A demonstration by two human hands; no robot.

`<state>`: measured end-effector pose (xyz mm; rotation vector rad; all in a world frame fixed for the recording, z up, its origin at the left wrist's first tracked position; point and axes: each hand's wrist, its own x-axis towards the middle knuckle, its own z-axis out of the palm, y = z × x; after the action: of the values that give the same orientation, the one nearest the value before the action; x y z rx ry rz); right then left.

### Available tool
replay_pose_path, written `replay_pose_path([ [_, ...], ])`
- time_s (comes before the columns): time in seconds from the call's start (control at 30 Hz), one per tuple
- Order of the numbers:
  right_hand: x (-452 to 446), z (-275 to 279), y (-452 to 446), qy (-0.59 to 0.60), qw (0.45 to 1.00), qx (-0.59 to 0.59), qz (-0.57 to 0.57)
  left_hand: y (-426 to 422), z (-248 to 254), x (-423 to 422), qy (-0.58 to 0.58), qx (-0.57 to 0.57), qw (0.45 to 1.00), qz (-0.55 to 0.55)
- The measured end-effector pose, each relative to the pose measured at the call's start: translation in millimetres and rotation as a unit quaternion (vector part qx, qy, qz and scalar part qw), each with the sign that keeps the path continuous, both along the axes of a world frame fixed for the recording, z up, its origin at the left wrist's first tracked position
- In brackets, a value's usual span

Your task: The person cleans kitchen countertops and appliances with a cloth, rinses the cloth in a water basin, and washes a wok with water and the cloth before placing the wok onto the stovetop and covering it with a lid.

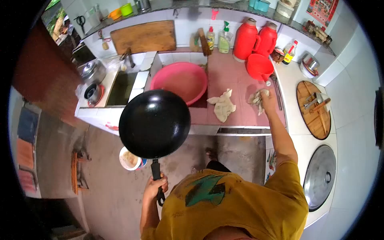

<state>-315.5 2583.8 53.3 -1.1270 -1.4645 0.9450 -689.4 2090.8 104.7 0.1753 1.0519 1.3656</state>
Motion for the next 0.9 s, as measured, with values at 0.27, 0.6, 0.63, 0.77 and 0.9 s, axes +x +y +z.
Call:
replay_pose_path([
  [0.27,115.3,-123.5,166.0,0.294,0.896,-0.326,0.069,61.4,20.3,0.9,0.002,-0.024,0.991,0.131],
  [0.6,23.7,-38.7,180.2,0.241,0.892,-0.383,-0.007,93.8,31.1,-16.3,0.032,-0.051,0.951,0.303],
  [0.63,19.0,-44.6,164.2,0.246,0.885,-0.396,0.003,91.9,31.5,-21.1,0.032,-0.053,0.947,0.314],
  [0.77,-33.6,-39.0,78.4,0.294,0.874,-0.387,-0.006,77.2,27.0,-43.6,0.036,-0.057,0.938,0.341],
  [0.9,-76.3,-35.8,50.1,0.297,0.889,-0.347,0.036,56.1,33.3,-68.2,0.040,-0.066,0.935,0.347],
])
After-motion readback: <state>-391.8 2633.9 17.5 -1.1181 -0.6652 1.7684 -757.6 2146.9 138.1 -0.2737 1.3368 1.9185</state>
